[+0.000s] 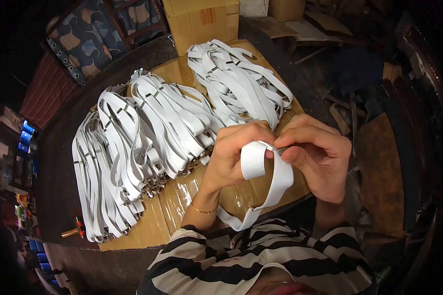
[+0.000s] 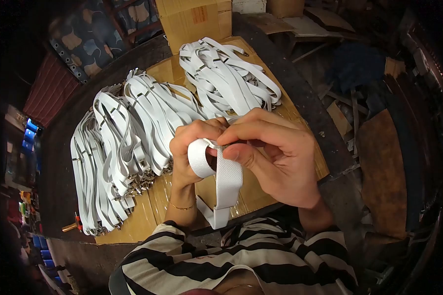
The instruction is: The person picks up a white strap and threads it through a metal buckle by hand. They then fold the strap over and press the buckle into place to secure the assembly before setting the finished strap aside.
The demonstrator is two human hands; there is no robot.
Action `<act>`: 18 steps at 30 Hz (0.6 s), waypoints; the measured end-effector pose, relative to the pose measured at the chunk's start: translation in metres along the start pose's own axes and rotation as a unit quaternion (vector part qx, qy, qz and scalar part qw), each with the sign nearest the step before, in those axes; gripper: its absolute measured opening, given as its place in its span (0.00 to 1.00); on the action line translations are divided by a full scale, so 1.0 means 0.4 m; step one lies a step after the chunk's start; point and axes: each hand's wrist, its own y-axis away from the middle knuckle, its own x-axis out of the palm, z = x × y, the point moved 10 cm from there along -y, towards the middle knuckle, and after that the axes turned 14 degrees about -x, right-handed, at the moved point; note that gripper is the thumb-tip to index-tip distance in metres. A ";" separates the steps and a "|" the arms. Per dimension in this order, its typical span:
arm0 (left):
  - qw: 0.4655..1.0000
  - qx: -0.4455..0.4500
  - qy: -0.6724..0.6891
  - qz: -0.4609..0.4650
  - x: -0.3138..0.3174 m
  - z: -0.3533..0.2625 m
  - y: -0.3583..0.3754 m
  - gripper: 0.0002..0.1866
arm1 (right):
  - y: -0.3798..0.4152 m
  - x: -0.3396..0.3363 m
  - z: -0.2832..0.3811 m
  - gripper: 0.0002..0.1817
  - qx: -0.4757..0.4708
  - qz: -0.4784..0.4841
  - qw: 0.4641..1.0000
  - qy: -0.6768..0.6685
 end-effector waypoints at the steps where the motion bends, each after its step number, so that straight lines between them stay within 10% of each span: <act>1: 1.000 -0.009 -0.003 -0.001 0.001 0.001 0.000 0.08 | -0.002 0.001 0.003 0.07 0.002 0.006 1.000 0.014; 12: 0.977 0.066 -0.196 -0.043 0.015 -0.048 0.005 0.09 | -0.004 0.002 -0.011 0.06 -0.018 0.008 0.999 0.050; 18: 0.997 -0.048 0.061 -0.012 -0.012 0.025 0.009 0.08 | -0.008 0.020 -0.032 0.06 0.025 0.000 0.992 -0.126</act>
